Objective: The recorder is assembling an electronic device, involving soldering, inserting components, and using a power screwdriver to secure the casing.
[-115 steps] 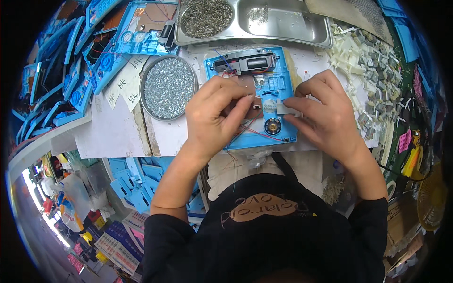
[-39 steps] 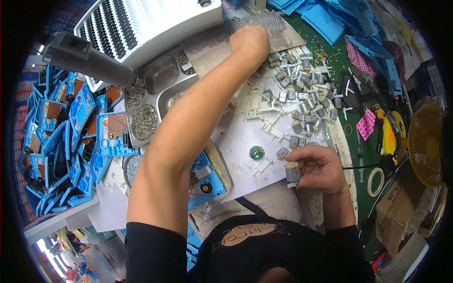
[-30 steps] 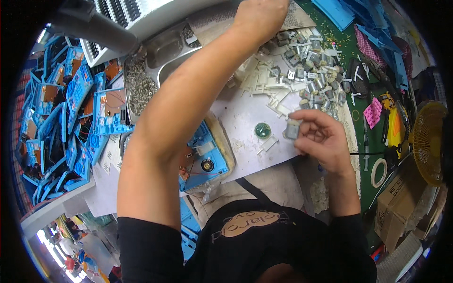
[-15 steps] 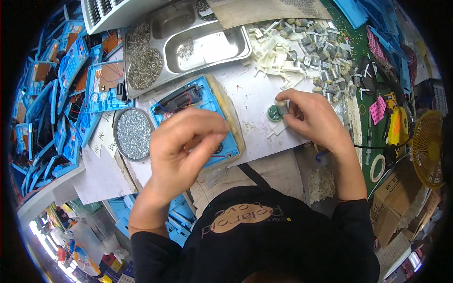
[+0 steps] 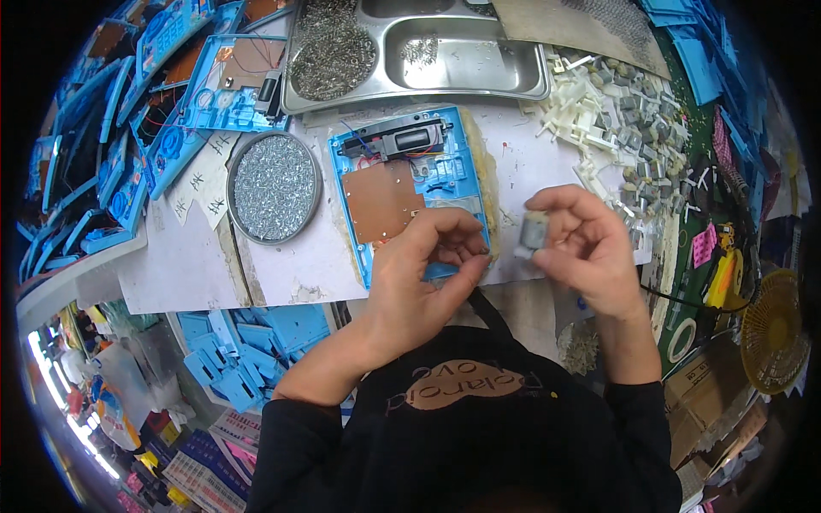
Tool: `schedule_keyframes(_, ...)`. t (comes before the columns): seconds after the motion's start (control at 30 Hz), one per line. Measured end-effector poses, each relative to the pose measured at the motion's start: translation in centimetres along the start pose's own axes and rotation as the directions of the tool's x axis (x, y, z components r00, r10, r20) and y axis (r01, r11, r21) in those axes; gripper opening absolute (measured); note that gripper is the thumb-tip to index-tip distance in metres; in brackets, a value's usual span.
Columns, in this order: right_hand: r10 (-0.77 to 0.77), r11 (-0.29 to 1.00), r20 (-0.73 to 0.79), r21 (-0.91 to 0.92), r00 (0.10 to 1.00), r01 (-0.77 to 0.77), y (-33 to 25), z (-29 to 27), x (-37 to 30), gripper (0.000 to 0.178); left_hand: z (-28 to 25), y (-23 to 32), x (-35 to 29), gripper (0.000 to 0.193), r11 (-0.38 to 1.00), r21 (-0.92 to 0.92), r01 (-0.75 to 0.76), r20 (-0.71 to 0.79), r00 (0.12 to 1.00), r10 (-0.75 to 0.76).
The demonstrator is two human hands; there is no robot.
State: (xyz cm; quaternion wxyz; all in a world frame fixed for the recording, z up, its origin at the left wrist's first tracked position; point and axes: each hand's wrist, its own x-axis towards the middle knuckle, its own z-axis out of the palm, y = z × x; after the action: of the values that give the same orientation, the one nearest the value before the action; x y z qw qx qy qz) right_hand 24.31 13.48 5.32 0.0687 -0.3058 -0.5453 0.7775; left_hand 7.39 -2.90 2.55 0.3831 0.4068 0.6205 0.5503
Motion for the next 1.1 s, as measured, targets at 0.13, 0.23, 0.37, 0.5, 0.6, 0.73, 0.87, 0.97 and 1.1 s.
schedule_keyframes(0.13, -0.01, 0.98, 0.098, 0.2, 0.995, -0.01, 1.4, 1.1, 1.4, 0.046, 0.1, -0.1, 0.0, 0.035, 0.999, 0.017, -0.032, -0.041, 0.999, 0.033)
schedule_keyframes(0.23, 0.01, 0.984, 0.125, 0.177, 0.992, -0.032, 1.6, 1.2, 1.9, 0.046, 0.0, 0.0, -0.1, 0.036, 0.999, 0.021, -0.037, -0.04, 0.998, 0.038)
schedule_keyframes(0.37, 0.024, 0.983, 0.135, 0.177, 0.991, -0.048, 1.3, 1.4, 2.0, 0.045, -0.1, -0.1, -0.1, 0.037, 0.998, 0.023, -0.062, -0.031, 0.998, 0.063)
schedule_keyframes(0.5, 0.04, 0.985, 0.13, 0.163, 0.991, -0.061, 1.2, 1.7, 1.9, 0.046, -0.4, 0.1, -0.5, 0.041, 1.0, 0.006, -0.02, 0.007, 1.0, 0.02)
schedule_keyframes(0.6, 0.012, 0.998, 0.1, 0.053, 0.995, -0.017, 1.2, 1.9, 1.8, 0.046, -0.4, -0.2, -0.6, 0.039, 0.999, -0.01, -0.043, -0.02, 0.999, 0.042)
schedule_keyframes(0.73, -0.264, 0.928, 0.001, -0.273, 0.964, 0.254, 2.2, 2.9, 1.1, 0.046, -0.2, -0.6, -0.5, 0.034, 0.993, -0.015, -0.118, -0.097, 0.989, 0.116)
schedule_keyframes(0.87, -0.486, 0.686, 0.133, -0.555, 0.864, 0.471, 1.3, 2.2, 1.9, 0.048, -1.4, -0.3, 0.0, 0.036, 0.843, 0.389, -0.373, 0.004, 0.915, 0.403)
schedule_keyframes(0.97, -0.279, 0.708, 0.219, -0.61, 0.935, 0.355, -0.4, 1.5, 1.8, 0.043, -1.8, -0.9, 0.0, 0.035, 0.773, 0.429, -0.468, 0.037, 0.864, 0.503)
schedule_keyframes(1.1, -0.577, 0.532, 0.264, -0.596, 0.773, 0.601, -0.3, 2.5, 2.2, 0.04, -2.1, -0.6, -0.1, 0.03, 0.836, 0.319, -0.447, -0.012, 0.88, 0.475)
